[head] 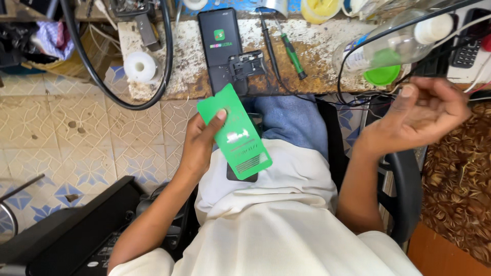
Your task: The person holds a smartphone on their lap and uses a green plastic squeegee to apply a screen protector. They smooth the surface of the phone screen with the tool, then briefly pick up a water bottle to pour liquid onto the screen before continuing to smooth the protector with the squeegee.
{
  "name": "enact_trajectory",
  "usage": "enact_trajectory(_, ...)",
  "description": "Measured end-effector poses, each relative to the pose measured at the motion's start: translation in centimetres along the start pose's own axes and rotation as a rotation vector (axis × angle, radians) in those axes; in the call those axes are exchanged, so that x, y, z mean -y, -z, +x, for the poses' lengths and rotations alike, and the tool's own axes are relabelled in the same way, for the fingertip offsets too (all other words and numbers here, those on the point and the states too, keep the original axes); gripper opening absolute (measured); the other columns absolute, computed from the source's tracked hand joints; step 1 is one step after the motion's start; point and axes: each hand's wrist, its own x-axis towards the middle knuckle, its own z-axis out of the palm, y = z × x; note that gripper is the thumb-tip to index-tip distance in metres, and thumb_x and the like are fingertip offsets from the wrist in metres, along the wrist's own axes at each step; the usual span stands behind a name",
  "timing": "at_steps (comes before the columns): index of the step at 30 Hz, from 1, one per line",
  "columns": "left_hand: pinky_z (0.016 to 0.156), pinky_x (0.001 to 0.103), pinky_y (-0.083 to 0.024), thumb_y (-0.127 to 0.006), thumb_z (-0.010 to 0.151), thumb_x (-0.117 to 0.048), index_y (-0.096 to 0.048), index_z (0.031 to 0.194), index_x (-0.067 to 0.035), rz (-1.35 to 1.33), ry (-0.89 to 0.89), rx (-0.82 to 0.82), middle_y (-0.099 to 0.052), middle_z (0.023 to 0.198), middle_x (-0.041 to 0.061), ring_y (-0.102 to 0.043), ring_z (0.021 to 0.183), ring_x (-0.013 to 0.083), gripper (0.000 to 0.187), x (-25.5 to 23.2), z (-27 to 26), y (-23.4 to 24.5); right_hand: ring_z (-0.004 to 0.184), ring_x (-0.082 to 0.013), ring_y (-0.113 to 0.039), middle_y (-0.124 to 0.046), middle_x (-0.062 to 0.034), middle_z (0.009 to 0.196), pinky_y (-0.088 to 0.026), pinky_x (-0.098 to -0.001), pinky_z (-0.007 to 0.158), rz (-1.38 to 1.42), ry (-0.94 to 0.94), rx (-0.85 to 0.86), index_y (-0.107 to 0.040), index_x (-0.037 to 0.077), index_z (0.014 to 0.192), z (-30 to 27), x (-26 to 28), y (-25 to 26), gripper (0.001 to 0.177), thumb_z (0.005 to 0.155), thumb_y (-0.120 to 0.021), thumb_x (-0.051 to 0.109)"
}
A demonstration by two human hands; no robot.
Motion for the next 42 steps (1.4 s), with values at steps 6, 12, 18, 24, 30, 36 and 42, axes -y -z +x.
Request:
enact_trajectory(6, 0.062, 0.034, -0.065, -0.068, 0.096, -0.025, -0.068, 0.112, -0.007, -0.149, 0.162, 0.061, -0.074, 0.086, 0.007, -0.074, 0.071, 0.0156, 0.024, 1.1, -0.6, -1.2, 0.125, -0.0475, -0.053, -0.051, -0.0287, 0.138, -0.051, -0.057, 0.098, 0.182, 0.261, 0.797, -0.062, 0.0, 0.134, -2.4, 5.9, -3.6, 0.045, 0.093, -0.074, -0.012)
enact_trajectory(12, 0.058, 0.031, -0.064, -0.066, 0.099, -0.022, -0.069, 0.112, -0.007, -0.033, 0.101, 0.299, -0.073, 0.082, 0.006, -0.074, 0.07, 0.0147, 0.021, 2.0, -0.6, -0.7, 0.104, -0.0355, -0.067, -0.071, -0.0132, 0.115, -0.052, -0.0459, 0.085, 0.211, 0.281, 0.898, -0.079, 0.009, 0.107, -6.2, 5.7, -3.7, 0.015, 0.095, -0.071, 0.005)
enact_trajectory(18, 0.077, 0.038, -0.051, -0.066, 0.1, -0.036, -0.069, 0.109, -0.004, 0.858, -0.417, 0.016, -0.057, 0.087, 0.009, -0.06, 0.084, 0.028, 0.033, 2.1, 1.2, 0.4, 0.076, -0.0225, -0.056, -0.058, -0.0149, 0.094, -0.048, -0.0354, 0.066, 0.255, -0.407, 0.643, -0.074, 0.006, 0.104, -7.7, 4.3, -1.9, 0.017, 0.106, -0.067, 0.022)
enact_trajectory(24, 0.079, 0.046, -0.042, -0.08, 0.084, -0.034, -0.068, 0.107, -0.001, 1.211, -0.631, 0.044, -0.048, 0.094, 0.012, -0.051, 0.092, 0.0355, 0.042, 3.7, 1.6, -0.3, 0.048, -0.0155, -0.056, -0.06, -0.0129, 0.056, -0.046, -0.027, 0.051, 0.419, -0.792, 0.543, -0.058, 0.001, 0.084, -11.4, 4.1, -1.8, 0.022, 0.104, -0.066, 0.009)
enact_trajectory(30, 0.084, 0.041, -0.039, -0.088, 0.078, -0.026, -0.057, 0.096, -0.007, 0.878, -0.545, 0.134, -0.047, 0.095, 0.008, -0.051, 0.097, 0.0314, 0.041, 3.0, 0.9, 0.0, 0.054, -0.0205, -0.066, -0.067, -0.0192, 0.068, -0.053, -0.0284, 0.051, 0.551, -0.886, 0.541, -0.06, -0.003, 0.086, -12.2, 4.9, -1.7, 0.016, 0.093, -0.073, -0.002)
enact_trajectory(36, 0.081, 0.028, -0.052, -0.07, 0.094, -0.01, -0.047, 0.091, -0.012, -0.187, -0.047, 0.291, -0.073, 0.104, 0.019, -0.07, 0.093, 0.0212, 0.024, 4.1, -0.4, 0.9, 0.055, -0.0194, -0.063, -0.062, -0.0162, 0.06, -0.055, -0.0308, 0.054, 0.641, -0.961, 0.566, -0.065, -0.003, 0.076, -11.4, 7.5, -2.7, 0.022, 0.094, -0.07, 0.01)
enact_trajectory(42, 0.071, 0.032, -0.063, -0.048, 0.103, -0.053, -0.056, 0.117, -0.006, -0.26, 0.133, 0.228, -0.07, 0.09, 0.014, -0.071, 0.082, 0.0155, 0.051, 4.3, -1.4, 0.0, 0.055, -0.0159, -0.058, -0.061, -0.0124, 0.058, -0.053, -0.0287, 0.057, 0.549, -0.858, 0.615, -0.065, -0.001, 0.072, -13.5, 7.6, -3.0, 0.025, 0.096, -0.068, 0.003)
